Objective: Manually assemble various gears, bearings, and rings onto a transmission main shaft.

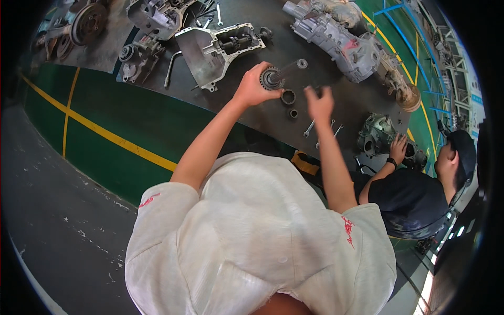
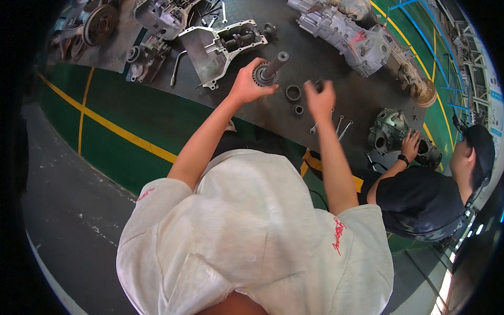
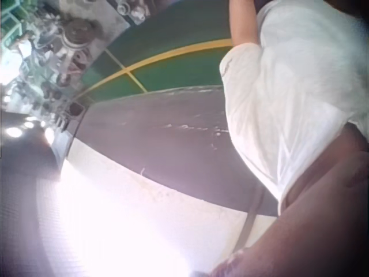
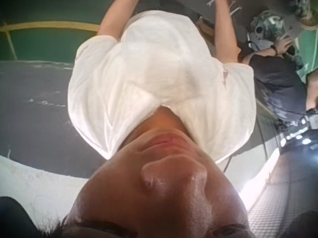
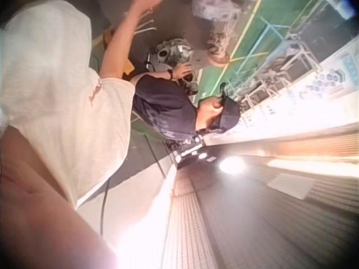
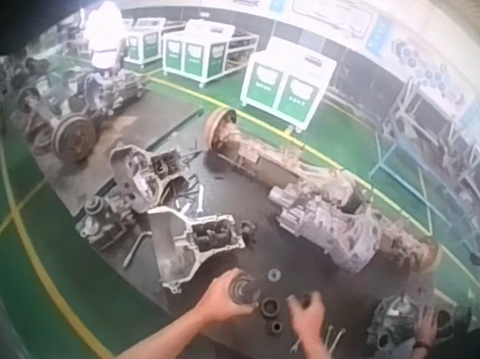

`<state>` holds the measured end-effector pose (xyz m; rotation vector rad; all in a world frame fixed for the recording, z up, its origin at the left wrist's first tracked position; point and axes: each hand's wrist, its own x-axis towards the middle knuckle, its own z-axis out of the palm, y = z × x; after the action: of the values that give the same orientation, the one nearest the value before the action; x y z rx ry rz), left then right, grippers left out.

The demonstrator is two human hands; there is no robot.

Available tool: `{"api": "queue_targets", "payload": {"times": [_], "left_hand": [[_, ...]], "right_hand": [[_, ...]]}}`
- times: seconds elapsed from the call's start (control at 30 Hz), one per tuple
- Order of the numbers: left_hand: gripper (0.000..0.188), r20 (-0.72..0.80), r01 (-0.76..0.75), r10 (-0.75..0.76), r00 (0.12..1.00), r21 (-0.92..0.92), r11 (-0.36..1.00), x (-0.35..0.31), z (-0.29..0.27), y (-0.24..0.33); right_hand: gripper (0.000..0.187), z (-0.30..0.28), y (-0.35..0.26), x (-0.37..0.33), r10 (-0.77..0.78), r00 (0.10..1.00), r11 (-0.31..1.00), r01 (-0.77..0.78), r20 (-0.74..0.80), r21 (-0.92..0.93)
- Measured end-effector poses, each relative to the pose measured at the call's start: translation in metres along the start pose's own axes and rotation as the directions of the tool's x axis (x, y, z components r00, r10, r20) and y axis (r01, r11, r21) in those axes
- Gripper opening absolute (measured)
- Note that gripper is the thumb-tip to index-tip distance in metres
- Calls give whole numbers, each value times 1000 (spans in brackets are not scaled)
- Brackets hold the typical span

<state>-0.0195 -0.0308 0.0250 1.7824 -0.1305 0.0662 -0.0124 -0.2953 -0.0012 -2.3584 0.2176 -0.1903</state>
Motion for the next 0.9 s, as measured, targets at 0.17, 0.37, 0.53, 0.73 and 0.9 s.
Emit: {"api": "queue_targets", "payload": {"times": [0.17,0.37,0.53,0.73,0.9], "left_hand": [[61,-4,-3,3,1000,10,1000,-4,-1,3],[61,3,34,-34,999,5,999,-4,-2,0],[59,24,-1,0,1000,43,999,-3,2,2],[60,8,-18,18,1000,45,999,-9,0,1],[58,26,-105,104,994,67,992,-8,10,-8]], "right_hand": [[59,102,48,-86,188,926,924,-54,326,-378],[58,125,81,-105,216,890,882,-2,402,-471],[60,109,71,-102,253,884,885,-47,394,-463],[49,32,-44,-49,-134,975,988,117,175,103],[45,5,-124,-37,-551,822,825,510,143,245]]}}
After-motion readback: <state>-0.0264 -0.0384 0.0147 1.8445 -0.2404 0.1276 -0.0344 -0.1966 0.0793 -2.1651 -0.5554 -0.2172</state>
